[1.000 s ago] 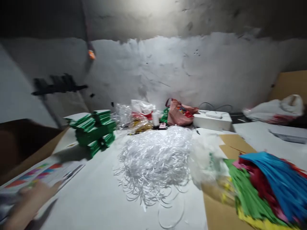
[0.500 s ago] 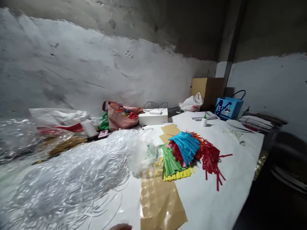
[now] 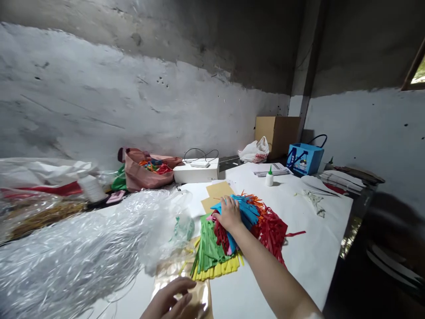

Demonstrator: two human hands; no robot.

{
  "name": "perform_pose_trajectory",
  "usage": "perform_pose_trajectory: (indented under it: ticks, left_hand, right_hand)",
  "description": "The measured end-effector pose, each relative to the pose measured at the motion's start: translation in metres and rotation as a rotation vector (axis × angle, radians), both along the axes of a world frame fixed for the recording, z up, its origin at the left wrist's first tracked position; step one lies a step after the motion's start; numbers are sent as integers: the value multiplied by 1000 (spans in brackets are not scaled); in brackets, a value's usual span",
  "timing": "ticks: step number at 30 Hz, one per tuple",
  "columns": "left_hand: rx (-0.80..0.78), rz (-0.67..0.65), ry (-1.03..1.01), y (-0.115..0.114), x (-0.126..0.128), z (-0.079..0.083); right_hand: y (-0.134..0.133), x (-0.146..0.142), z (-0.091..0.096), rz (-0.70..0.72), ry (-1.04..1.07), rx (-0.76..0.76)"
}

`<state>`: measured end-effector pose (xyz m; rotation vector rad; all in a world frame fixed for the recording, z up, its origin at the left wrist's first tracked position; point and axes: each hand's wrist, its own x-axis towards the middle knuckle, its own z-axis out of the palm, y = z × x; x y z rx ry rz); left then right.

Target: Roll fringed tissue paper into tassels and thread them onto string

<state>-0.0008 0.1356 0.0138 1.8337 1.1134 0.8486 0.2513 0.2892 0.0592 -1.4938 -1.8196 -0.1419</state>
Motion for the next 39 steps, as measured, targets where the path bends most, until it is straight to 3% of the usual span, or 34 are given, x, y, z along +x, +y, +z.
perform_pose_trajectory:
  ticks: [3,5,10,15,20,25,39]
  left_hand:
    - [-106,97,-147,20,17,6]
    - [-148,131,-241,35,31,11]
    - [-215,165,-460,72,82,14]
    - [-296,241,-690,79,119,-4]
    - [-354,301,-821,73,117,-19]
    - [-403,291,-925,72,117,-20]
    - [-416,259,-913,68,114,-22]
  right_hand:
    - [17,2,-5,52,-51,-14]
    - [13,10,-8,78,-43,13]
    - [-39,24,-21,158,58,137]
    - [-86,11,-30,338,143,89]
    - [-89,15,-17,440,250,-73]
    - [-85,30,-9,442,285,-143]
    - [-85,20,-21,400,185,-56]
